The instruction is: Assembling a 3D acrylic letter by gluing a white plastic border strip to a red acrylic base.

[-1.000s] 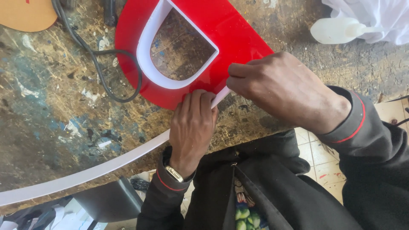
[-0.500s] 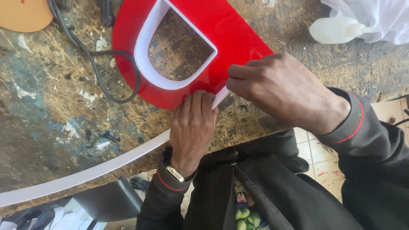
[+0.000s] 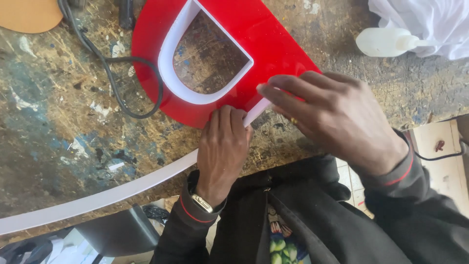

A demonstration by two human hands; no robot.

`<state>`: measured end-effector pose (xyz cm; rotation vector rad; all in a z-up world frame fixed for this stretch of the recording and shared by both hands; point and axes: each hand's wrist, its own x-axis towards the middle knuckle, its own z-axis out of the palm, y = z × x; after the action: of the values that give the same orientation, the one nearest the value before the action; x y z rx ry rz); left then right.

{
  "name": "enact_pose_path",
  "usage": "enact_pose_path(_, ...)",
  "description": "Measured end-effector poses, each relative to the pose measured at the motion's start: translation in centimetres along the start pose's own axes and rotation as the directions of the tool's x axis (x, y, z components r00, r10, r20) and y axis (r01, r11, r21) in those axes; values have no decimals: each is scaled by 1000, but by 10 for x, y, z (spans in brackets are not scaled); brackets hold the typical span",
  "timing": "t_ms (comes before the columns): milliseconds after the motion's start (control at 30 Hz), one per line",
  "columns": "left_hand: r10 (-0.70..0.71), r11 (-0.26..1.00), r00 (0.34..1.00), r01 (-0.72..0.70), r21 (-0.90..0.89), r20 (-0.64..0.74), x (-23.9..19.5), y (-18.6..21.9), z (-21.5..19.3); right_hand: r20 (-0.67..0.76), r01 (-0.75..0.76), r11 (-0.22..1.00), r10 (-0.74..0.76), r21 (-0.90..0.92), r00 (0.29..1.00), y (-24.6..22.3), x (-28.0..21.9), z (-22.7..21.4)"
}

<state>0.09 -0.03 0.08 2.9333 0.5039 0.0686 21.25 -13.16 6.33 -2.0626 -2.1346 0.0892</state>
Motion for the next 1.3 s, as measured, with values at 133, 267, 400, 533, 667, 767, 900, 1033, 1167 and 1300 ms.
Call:
enact_pose_path(133, -8, 998, 1000, 9, 64, -7, 0, 2, -2, -370, -369, 878, 466, 304, 804, -30, -17, -5)
enact_pose_path(267, -17, 999, 1000, 18, 40, -26, 2, 2, -2, -622, -439, 702, 707, 561, 336, -26, -76, 50)
enact_pose_path(400, -13, 1000, 999, 13, 13, -49, 1, 2, 0, -566, -714, 512, 801, 478, 196, -5, -108, 83)
enact_pose_path(533, -14, 998, 998, 17, 60, -54, -1, 2, 3, -515, -648, 608, 776, 460, 363, 13, -65, 57)
enact_pose_path(667, -25, 995, 998, 29, 90, -51, -1, 3, 8, -387, -715, 590, 801, 375, 457, 32, -61, 70)
enact_pose_path(767, -27, 991, 997, 35, 133, -66, 0, 4, 4, -455, -372, 671, 723, 642, 519, 25, -41, 49)
enact_pose_path(900, -52, 986, 998, 58, 157, -46, -2, 7, 0, -346, -261, 547, 764, 796, 544, 4, -33, 15)
enact_pose_path(1033, -30, 987, 1000, 30, 156, -2, 0, 4, -1, -157, -301, 394, 795, 868, 586, 15, -49, 31)
enact_pose_path(1167, -32, 988, 999, 38, 147, -42, 1, 5, -3, -657, 3, 949, 215, 314, 723, 51, -43, 51)
enact_pose_path(1300, -36, 988, 997, 45, 149, -64, 3, 3, -6, -16, -135, 93, 876, 987, 483, 41, -32, 50)
